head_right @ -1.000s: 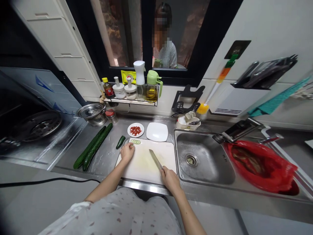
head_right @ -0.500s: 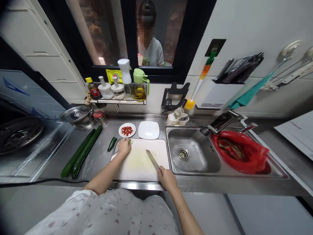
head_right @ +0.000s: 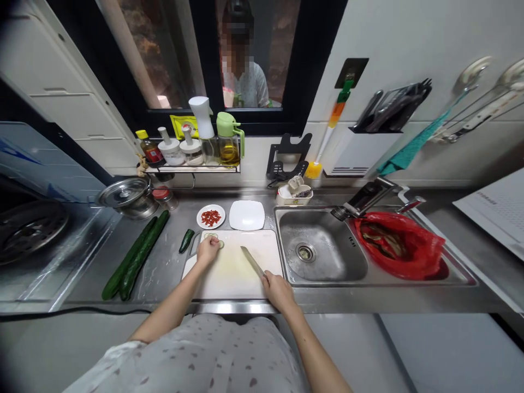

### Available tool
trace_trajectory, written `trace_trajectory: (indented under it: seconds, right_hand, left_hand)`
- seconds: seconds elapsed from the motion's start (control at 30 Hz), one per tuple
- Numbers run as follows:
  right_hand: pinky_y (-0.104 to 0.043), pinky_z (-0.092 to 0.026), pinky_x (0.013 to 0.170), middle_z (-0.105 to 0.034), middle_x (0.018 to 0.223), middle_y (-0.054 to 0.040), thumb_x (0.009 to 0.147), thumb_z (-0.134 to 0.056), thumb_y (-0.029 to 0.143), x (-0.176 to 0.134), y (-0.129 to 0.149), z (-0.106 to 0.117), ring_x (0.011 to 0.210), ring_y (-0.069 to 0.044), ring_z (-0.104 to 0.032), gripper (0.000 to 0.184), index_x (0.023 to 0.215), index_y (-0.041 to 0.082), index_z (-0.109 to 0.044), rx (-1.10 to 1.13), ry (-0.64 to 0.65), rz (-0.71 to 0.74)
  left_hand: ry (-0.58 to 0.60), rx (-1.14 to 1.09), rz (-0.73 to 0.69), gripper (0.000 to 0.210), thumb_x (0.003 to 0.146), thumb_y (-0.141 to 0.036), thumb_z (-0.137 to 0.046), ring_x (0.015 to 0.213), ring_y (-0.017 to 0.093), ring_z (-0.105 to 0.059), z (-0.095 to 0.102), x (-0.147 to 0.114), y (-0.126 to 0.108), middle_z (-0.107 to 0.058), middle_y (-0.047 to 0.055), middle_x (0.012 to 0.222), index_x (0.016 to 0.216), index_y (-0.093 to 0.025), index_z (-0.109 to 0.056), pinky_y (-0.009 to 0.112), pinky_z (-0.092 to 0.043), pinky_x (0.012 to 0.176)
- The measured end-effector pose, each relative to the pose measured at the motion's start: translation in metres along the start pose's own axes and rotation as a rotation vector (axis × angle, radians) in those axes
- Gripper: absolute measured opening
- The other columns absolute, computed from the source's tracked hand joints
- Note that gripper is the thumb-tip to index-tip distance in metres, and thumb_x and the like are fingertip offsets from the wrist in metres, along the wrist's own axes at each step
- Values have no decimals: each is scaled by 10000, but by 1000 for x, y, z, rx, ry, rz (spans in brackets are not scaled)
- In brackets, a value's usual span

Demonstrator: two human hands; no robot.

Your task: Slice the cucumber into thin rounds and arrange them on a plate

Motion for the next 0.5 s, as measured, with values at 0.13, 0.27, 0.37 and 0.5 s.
trace_trajectory:
  seconds: [0.13,0.27,0.37,0.5]
  right_hand:
    - [-242,-304,630,-676,915,-66,946,-290,407,1,4,2,846,-184,-619,335,1003,234,-571,-7,-9,14]
    - [-241,-317,657,-672,935,-71,946,-285,419,1,6,3,870,-186,-615,351,1021,232,-572,-3,12,12]
    - [-239,-315,651,-672,936,-70,947,-275,418,0,8,3,881,-185,-614,361,1027,228,-571,-4,19,15]
    - [-245,-311,629,-673,924,-72,946,-268,404,-1,10,1,867,-192,-620,355,1018,228,-568,-19,9,35]
  left_hand:
    - [64,-97,-11,113,768,-284,-588,749,128,-599,-17,-22,5,-674,-25,804,867,-235,-614,229,-380,671]
    - [83,-91,-26,89,773,-275,-595,747,125,-602,-29,-42,3,-675,-31,792,851,-237,-614,229,-376,679]
    - [89,-75,-56,77,783,-256,-582,769,129,-607,-33,-51,-3,-684,-28,807,848,-236,-617,238,-369,706]
    - [75,-32,-88,89,801,-232,-546,803,143,-609,-33,-56,-9,-690,-23,821,850,-242,-620,258,-358,742]
Point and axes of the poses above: each hand's wrist, its own x-axis towards the middle knuckle, its own z-axis out of the back of the hand, y = z × x, the point moved 3 cm from there along x, towards the middle knuckle
